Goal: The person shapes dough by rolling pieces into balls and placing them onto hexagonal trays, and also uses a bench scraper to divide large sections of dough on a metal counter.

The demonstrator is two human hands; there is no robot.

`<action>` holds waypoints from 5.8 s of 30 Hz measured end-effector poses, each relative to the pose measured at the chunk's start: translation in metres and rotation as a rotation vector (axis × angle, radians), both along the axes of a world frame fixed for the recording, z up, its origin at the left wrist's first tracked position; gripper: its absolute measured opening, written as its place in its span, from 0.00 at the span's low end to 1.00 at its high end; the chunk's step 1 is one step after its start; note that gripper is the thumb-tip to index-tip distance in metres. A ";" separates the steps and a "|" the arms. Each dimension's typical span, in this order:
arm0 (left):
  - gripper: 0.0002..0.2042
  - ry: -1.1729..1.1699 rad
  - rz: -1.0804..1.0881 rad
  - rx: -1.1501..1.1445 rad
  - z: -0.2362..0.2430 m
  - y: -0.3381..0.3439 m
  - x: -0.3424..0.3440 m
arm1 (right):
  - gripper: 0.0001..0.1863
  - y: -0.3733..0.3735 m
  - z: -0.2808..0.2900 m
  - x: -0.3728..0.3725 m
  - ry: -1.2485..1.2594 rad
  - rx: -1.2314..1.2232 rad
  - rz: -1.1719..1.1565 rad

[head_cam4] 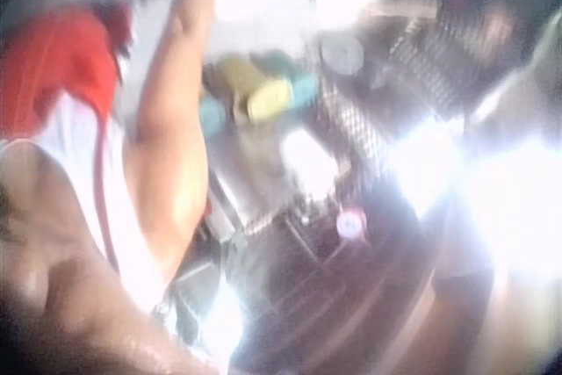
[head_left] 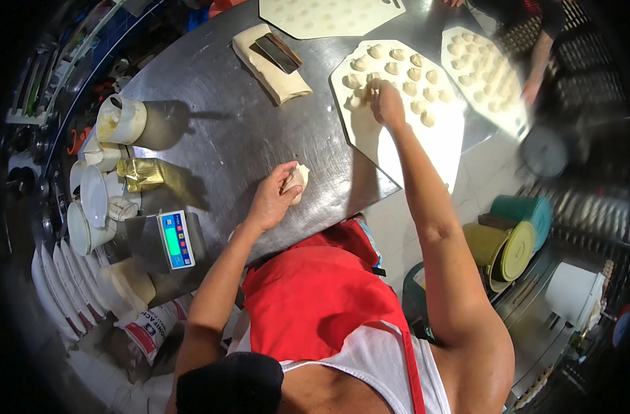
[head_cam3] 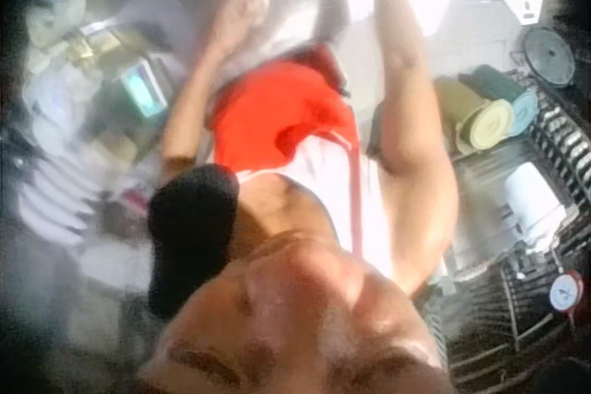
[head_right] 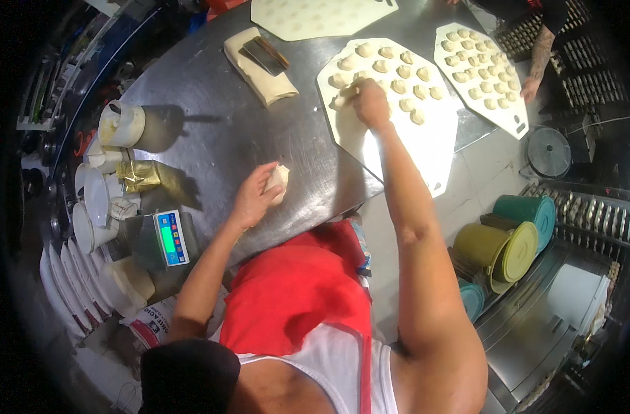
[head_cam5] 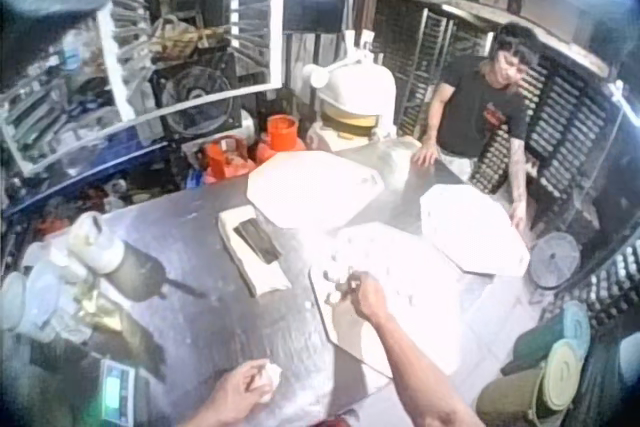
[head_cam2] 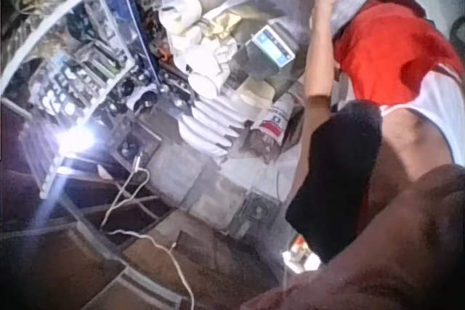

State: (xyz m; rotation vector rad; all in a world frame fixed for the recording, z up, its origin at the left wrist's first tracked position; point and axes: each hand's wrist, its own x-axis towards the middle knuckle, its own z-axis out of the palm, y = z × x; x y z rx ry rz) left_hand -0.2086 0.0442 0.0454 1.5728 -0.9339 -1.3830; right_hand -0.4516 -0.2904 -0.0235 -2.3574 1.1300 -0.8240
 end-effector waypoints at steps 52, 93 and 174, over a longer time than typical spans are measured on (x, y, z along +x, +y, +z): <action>0.13 -0.182 -0.057 0.264 -0.001 -0.028 -0.024 | 0.19 0.197 0.107 0.042 -0.215 0.710 0.264; 0.13 -0.541 -0.467 -0.169 0.041 -0.093 -0.094 | 0.29 0.182 0.137 -0.014 -0.049 0.641 -0.137; 0.34 -0.027 -0.259 -0.128 0.038 -0.112 -0.110 | 0.30 0.130 0.061 -0.054 -1.092 1.385 -0.272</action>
